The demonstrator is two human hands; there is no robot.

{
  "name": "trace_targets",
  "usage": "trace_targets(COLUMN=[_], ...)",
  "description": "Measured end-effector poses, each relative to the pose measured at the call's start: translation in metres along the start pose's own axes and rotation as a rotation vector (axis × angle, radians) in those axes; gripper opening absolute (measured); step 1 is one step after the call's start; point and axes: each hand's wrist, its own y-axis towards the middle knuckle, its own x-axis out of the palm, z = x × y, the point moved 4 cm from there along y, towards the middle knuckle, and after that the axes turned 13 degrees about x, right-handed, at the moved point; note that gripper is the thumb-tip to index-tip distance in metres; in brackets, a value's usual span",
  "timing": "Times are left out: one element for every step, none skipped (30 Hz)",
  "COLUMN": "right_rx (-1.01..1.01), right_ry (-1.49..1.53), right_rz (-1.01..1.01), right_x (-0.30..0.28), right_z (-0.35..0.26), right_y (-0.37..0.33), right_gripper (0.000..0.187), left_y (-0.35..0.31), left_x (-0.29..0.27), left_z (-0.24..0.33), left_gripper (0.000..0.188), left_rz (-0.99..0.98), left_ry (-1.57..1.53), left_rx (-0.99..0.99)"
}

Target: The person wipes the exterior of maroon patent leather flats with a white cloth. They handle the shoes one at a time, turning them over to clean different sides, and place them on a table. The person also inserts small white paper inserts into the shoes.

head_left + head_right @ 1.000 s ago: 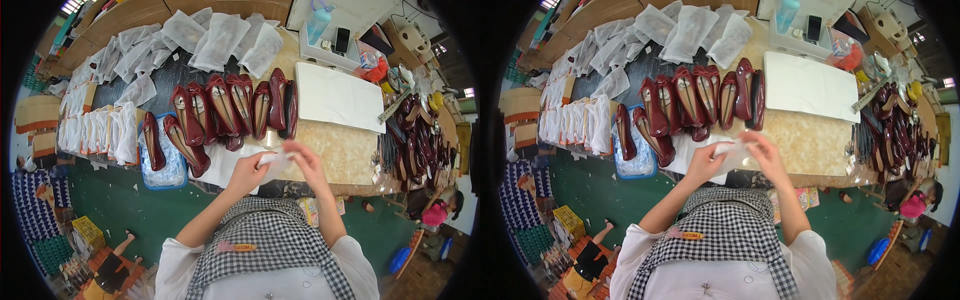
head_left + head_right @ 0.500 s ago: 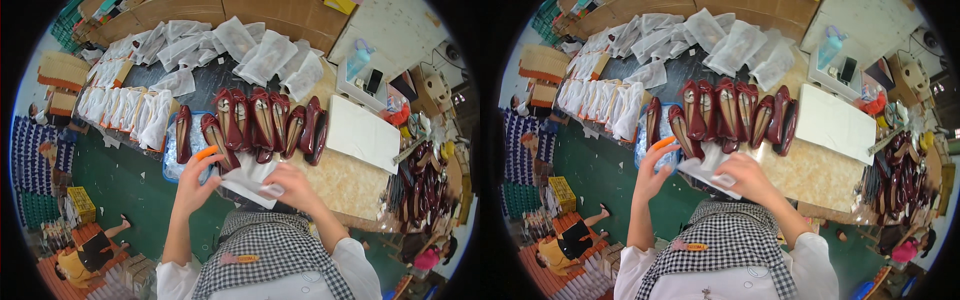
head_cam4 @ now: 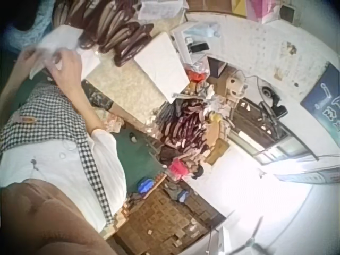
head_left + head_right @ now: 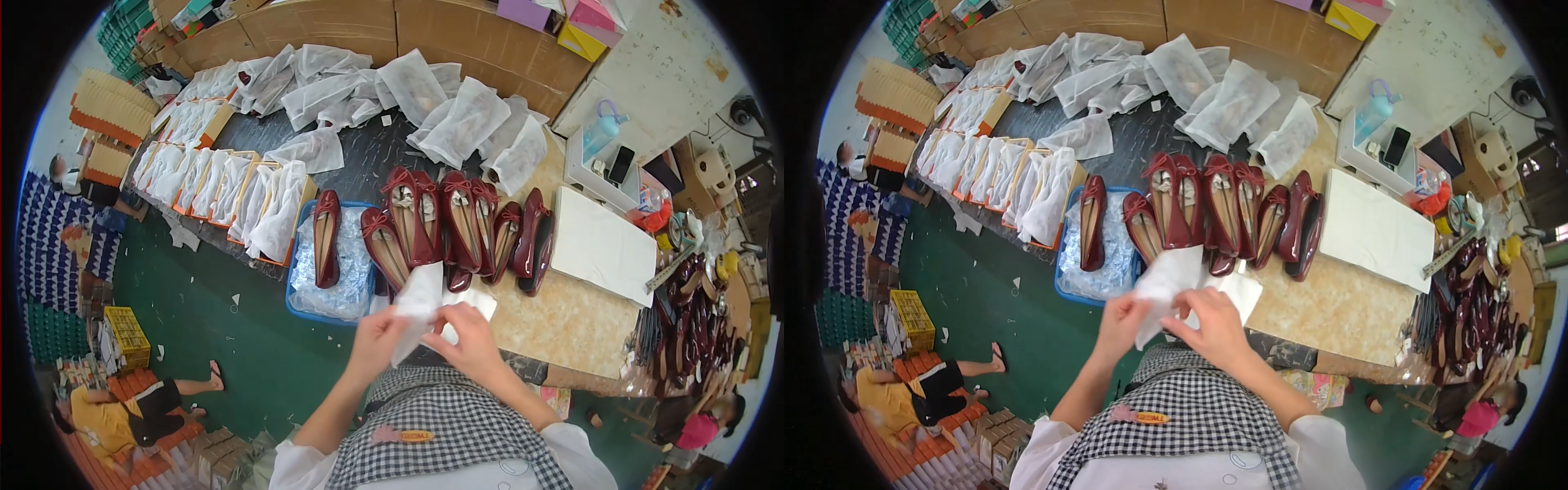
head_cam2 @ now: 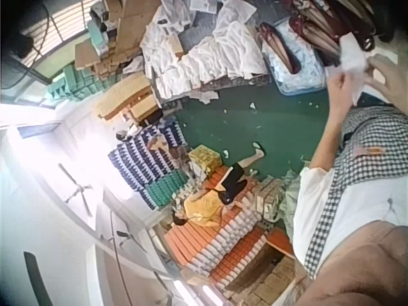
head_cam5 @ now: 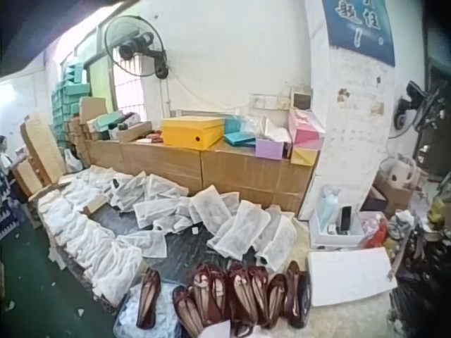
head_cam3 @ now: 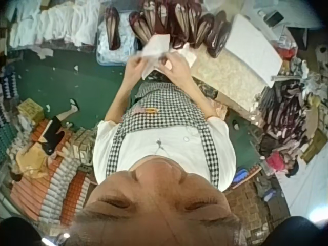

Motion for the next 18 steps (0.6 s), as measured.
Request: trace_targets(right_rx=[0.052,0.045,0.038,0.023,-0.071,-0.053,-0.042,-0.027,-0.012,0.005,0.029,0.056,-0.041,-0.102,-0.162,-0.207,-0.185,-0.214], right_ry=[-0.052,0.002,0.054,0.103,0.112,0.127,0.154,0.186,0.22,0.254,0.281,0.307,0.276,0.191,0.108,0.012,0.001,-0.019], right_rz=[0.047,0.023,-0.003,-0.032,-0.034,-0.049,-0.073,-0.089,-0.118,-0.143,-0.168,-0.192,-0.188,-0.158,-0.125,-0.08,-0.073,-0.039], right_x=[0.005,0.007,0.008,0.007,0.004,-0.001,-0.006,-0.008,-0.008,-0.008,-0.008,-0.007,-0.005,-0.006,-0.008,-0.012,-0.017,-0.019], right_z=[-0.001,-0.003,-0.005,-0.005,-0.01,-0.007,-0.003,-0.001,0.0,0.002,0.005,0.005,-0.007,-0.009,-0.009,-0.007,-0.006,-0.005], right_y=[-0.001,0.0,0.001,0.004,0.008,0.01,0.011,0.012,0.013,0.013,0.012,0.013,0.014,0.015,0.015,0.014,0.014,0.015], right_gripper=[0.021,0.02,0.02,0.02,0.017,0.016,0.015,0.014,0.013,0.013,0.013,0.013,0.012,0.011,0.011,0.01,0.009,0.008], left_y=[0.002,0.003,0.003,0.003,0.004,0.004,0.001,0.001,0.0,-0.001,-0.003,-0.003,-0.003,-0.002,-0.002,0.001,-0.001,0.001], left_x=[0.014,0.012,0.01,0.009,0.007,0.003,-0.005,-0.011,-0.018,-0.02,-0.016,-0.011,-0.003,0.009,0.021,0.031,0.033,0.033], left_z=[0.003,0.004,0.004,0.003,0.003,-0.001,-0.002,0.002,0.007,0.014,0.023,0.028,0.025,0.024,0.023,0.028,0.039,0.046], left_gripper=[0.014,0.013,0.013,0.012,0.011,0.01,0.011,0.012,0.014,0.013,0.013,0.013,0.011,0.011,0.013,0.015,0.022,0.023], left_rz=[0.003,0.03,0.058,0.091,0.119,0.143,0.173,0.189,0.256,0.284,0.312,0.338,0.28,0.255,0.229,0.186,0.146,0.113], left_ry=[-0.119,-0.163,-0.209,-0.258,-0.458,-0.659,-0.848,-1.029,-0.971,-0.69,-0.416,-0.142,-0.109,-0.114,-0.119,-0.137,0.014,0.127], left_rx=[-0.052,-0.053,-0.053,-0.045,-0.026,0.0,0.037,0.077,0.127,0.14,0.141,0.132,0.176,0.191,0.203,0.211,0.233,0.213])
